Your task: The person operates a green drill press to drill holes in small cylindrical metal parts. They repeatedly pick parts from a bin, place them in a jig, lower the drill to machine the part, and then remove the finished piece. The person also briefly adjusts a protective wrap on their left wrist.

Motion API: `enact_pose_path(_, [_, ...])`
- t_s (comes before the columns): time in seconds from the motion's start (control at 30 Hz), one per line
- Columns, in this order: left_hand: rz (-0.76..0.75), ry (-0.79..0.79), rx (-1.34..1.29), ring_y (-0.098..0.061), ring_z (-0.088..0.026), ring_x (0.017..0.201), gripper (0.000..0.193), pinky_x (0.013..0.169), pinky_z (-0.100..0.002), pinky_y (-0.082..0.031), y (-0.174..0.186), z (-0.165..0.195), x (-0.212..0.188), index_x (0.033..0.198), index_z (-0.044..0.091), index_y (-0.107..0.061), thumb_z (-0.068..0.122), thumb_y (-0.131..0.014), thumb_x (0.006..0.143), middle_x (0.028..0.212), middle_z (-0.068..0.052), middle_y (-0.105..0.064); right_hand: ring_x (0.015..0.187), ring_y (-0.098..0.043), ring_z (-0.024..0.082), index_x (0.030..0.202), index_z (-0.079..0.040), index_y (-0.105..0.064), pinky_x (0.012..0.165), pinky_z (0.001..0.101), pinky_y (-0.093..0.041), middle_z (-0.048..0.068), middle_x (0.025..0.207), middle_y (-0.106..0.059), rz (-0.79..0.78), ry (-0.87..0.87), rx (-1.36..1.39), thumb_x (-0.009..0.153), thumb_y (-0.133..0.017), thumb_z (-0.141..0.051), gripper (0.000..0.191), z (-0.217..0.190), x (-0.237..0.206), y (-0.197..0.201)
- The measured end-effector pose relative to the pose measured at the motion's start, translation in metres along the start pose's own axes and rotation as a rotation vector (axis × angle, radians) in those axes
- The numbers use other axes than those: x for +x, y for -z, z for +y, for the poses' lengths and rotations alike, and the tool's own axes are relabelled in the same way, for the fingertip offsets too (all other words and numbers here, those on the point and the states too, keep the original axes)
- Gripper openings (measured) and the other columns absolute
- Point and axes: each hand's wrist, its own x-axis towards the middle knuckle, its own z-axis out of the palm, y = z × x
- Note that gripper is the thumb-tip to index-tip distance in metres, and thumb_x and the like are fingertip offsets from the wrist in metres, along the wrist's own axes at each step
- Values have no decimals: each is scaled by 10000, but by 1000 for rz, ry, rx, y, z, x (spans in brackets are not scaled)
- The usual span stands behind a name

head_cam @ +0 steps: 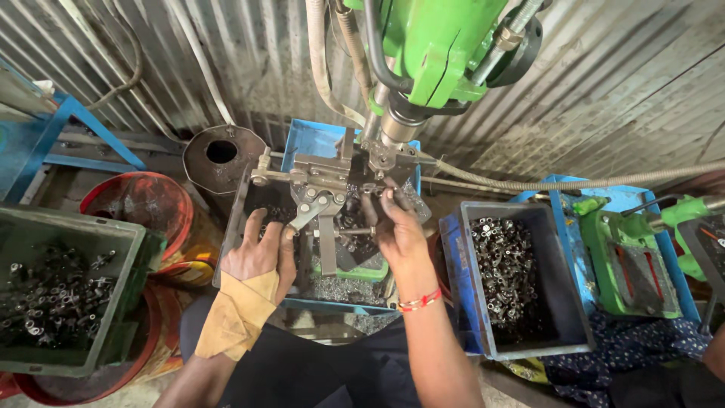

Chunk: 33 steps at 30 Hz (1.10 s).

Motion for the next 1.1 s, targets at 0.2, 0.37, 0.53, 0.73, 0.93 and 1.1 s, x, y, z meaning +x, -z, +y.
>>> enact_pose_path(0.2, [14,-29,27,-692,-453,711,191,571,-532,-556,1,-4,2,1026,104,-633,273,-554,983,1330,-212,-610,1108,-690,236,1176,-4,-645,1037,370,-584,93,1141,-697,47,26,35,916,-701,33,268,2,7,7])
enact_pose_path(0.37, [1,-18,56,-701,-438,729,193,583,-530,-560,1,-4,3,1017,101,-637,274,-563,974,1328,-198,-615,1042,-715,286,1117,-25,-656,938,355,-601,131,1127,-699,81,21,-32,904,-700,17,221,1,4,11])
enact_pose_path(0.53, [127,-132,58,-708,-416,826,163,635,-496,-573,2,-8,6,1013,95,-634,251,-617,967,1289,-195,-626,1063,-713,272,1087,18,-658,990,385,-577,117,1116,-691,79,75,5,907,-693,61,188,8,16,-5])
enact_pose_path(0.73, [307,-258,79,-629,-420,986,398,763,-492,-544,14,-20,36,1188,-9,-642,250,-726,899,1235,-232,-598,957,-719,187,1060,30,-707,908,293,-586,59,995,-745,76,336,-608,860,-765,8,209,-29,2,-19])
enact_pose_path(0.93, [268,-536,-61,-580,-367,1114,207,959,-484,-489,4,-29,109,843,13,-697,197,-790,849,1167,-143,-649,788,-636,150,1079,-101,-634,729,334,-509,15,870,-707,170,587,-465,975,-695,-256,196,-150,55,-44])
enact_pose_path(1.1, [301,-549,-56,-566,-360,1101,200,932,-493,-472,-4,-42,113,802,12,-719,194,-799,819,1087,-129,-641,1231,-627,270,1414,-88,-592,1074,437,-475,99,1341,-666,-147,197,-59,1055,-467,-469,538,-293,150,-118])
